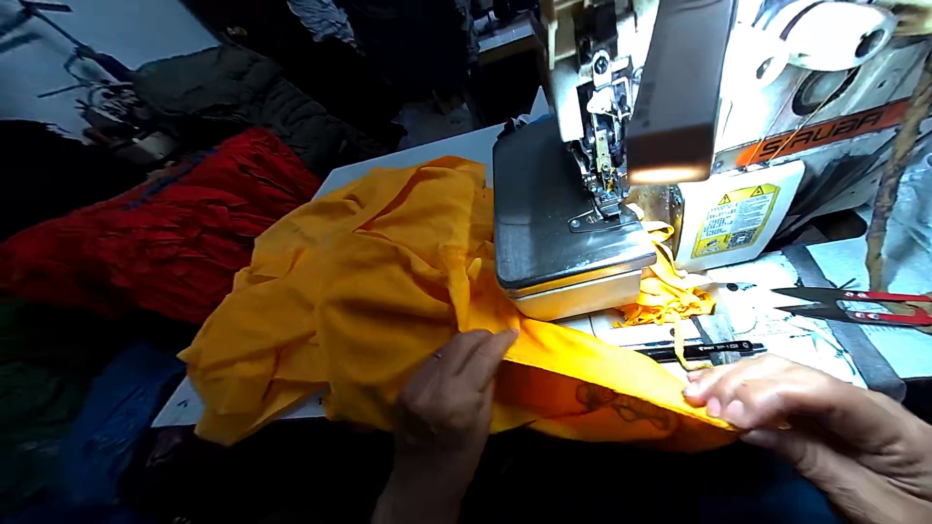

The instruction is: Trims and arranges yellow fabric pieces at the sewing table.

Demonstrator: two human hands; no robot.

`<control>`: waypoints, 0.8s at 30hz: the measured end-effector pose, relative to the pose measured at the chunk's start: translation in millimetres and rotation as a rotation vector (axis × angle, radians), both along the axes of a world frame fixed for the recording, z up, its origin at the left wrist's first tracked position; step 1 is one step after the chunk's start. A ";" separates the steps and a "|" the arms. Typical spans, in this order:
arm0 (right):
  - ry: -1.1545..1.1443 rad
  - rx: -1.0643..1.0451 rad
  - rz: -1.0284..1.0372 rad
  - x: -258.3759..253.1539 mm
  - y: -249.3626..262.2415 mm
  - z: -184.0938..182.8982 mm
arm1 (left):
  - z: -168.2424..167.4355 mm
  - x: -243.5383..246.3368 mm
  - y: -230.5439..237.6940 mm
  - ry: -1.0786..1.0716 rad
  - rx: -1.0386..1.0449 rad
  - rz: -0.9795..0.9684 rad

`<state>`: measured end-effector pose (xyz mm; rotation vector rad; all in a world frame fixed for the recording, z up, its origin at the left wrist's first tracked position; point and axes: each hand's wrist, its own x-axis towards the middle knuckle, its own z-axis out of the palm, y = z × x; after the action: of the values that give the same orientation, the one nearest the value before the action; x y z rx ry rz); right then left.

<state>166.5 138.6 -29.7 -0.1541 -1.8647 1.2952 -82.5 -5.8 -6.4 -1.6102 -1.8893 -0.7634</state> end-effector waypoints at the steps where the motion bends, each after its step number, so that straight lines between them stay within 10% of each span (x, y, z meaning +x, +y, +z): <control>1: 0.000 -0.009 -0.041 3.1 3.3 -0.9 | 6.1 -8.8 -4.6 0.006 -0.021 0.024; 10: -0.150 0.091 -0.524 4.3 26.0 -12.6 | 15.0 -47.3 -39.4 -0.116 -0.048 0.004; 24: -0.286 0.359 -0.499 12.7 23.1 -1.4 | 19.4 18.7 -28.5 -0.869 0.020 -0.281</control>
<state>179.2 161.7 -31.1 -0.5955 -2.0876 0.6120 -63.7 -34.3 13.0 -1.6936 -2.1872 -1.8216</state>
